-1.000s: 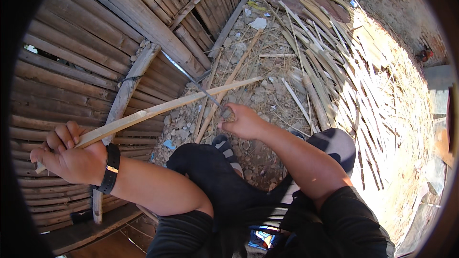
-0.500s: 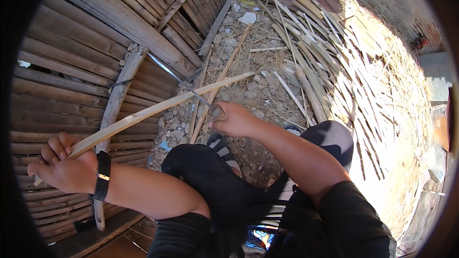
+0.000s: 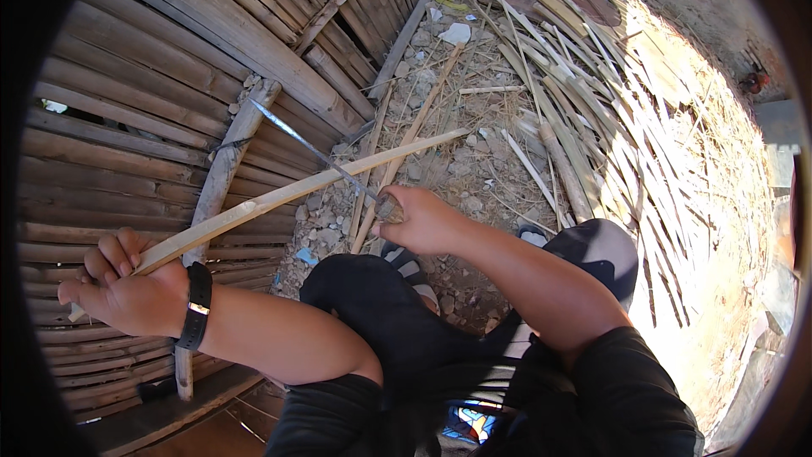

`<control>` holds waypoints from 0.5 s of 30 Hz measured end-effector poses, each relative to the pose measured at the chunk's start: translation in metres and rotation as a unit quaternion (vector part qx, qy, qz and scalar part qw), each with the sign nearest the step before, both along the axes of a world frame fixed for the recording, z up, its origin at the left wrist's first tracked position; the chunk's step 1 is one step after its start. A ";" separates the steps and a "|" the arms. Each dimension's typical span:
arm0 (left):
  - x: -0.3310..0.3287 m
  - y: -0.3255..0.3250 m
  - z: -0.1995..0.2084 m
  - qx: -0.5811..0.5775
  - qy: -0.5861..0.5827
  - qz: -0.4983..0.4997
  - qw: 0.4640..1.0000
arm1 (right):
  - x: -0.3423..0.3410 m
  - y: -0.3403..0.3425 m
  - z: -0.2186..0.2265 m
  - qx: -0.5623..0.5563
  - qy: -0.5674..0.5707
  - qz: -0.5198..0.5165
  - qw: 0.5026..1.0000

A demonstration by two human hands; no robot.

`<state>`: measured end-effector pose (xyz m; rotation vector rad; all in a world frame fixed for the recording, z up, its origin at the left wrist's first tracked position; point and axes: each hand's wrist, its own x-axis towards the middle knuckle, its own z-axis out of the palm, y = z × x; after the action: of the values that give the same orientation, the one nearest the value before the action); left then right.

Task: The person holds a long bamboo strip in the left hand and uses a knife in the right hand to shave thin layers off the strip. The person repeatedly adjusts the strip and continues shaving along its length, producing thin bamboo shavings that fall to the ground.

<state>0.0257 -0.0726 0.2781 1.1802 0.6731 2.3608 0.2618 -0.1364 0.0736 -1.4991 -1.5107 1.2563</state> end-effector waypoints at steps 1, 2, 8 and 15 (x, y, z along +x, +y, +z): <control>-0.002 0.001 0.000 0.001 -0.007 -0.001 1.000 | 0.000 0.001 0.001 -0.008 -0.006 0.004 1.000; -0.001 0.002 -0.001 -0.002 -0.017 -0.005 1.000 | 0.002 0.003 -0.007 0.018 -0.023 -0.006 1.000; -0.006 0.008 -0.006 -0.011 -0.023 0.036 0.999 | 0.032 0.012 -0.036 -0.058 -0.135 -0.050 0.988; -0.007 0.008 -0.007 0.016 0.002 -0.021 1.000 | 0.015 0.006 -0.033 -0.004 -0.115 -0.064 0.991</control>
<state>0.0187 -0.0648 0.2715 1.1999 0.6086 2.3431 0.2770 -0.1301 0.0409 -1.7666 -1.5269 1.0449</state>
